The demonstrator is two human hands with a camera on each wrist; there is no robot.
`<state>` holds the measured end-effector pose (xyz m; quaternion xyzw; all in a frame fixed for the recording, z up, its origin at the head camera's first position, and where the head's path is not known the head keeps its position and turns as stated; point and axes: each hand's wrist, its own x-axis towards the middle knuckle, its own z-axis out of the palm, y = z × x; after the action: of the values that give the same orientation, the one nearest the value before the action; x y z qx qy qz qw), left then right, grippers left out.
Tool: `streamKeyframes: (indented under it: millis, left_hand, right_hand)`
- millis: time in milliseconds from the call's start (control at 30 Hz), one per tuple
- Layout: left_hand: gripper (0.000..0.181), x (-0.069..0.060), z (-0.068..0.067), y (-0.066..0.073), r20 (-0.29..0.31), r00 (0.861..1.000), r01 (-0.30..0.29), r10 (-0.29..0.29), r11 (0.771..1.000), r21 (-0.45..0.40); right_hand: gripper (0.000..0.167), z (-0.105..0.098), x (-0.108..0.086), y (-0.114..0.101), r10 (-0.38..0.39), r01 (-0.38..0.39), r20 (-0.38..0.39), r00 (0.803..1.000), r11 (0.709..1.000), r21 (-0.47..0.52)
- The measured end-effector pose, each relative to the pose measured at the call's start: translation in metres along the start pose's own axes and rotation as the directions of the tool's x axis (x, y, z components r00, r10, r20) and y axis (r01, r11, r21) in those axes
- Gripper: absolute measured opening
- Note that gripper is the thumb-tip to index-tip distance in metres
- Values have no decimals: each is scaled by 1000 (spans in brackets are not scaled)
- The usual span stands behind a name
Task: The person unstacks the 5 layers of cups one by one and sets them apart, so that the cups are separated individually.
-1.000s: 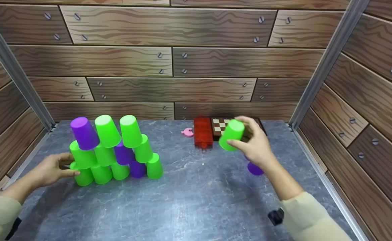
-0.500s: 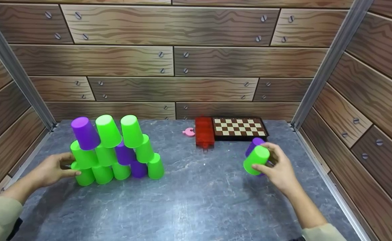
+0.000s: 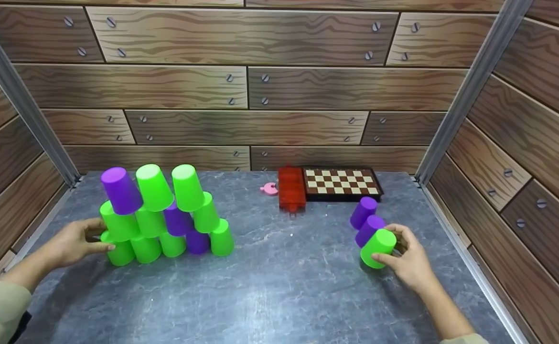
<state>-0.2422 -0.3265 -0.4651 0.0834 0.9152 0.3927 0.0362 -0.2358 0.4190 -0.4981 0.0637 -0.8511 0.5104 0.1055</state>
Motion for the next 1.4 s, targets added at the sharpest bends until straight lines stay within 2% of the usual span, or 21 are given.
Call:
streamKeyframes:
  millis: [167,467,933,1100,1200,1267,1400]
  left_hand:
    - [47,-1,0,0,0,1000,6,-6,1000,-3]
    - [46,-1,-1,1,2,1000,-3,3,1000,-7]
    - [46,-2,-1,0,-2,1000,-7,7,1000,-5]
    - [46,-3,-1,1,-4,1000,11,-11,1000,-3]
    - [44,-2,-1,2,-3,1000,6,-6,1000,-2]
    - [43,-2,-1,2,-2,1000,1,-1,1000,-7]
    - [42,-2,-1,1,6,1000,1,-1,1000,-17]
  right_hand:
    - [75,0,-1,12,2,-2,12,1000,999,-35]
    - [69,6,2,27,-26,26,-2,1000,999,-41]
    - [74,6,3,26,13,-13,5,1000,998,-65]
    - [83,2,5,19,50,-45,48,998,993,-106]
    - [87,-5,7,9,62,-57,61,996,994,-91]
    - [86,-12,10,0,45,-41,55,997,996,-82]
    - [83,-22,23,-28,-43,45,28,999,996,-73]
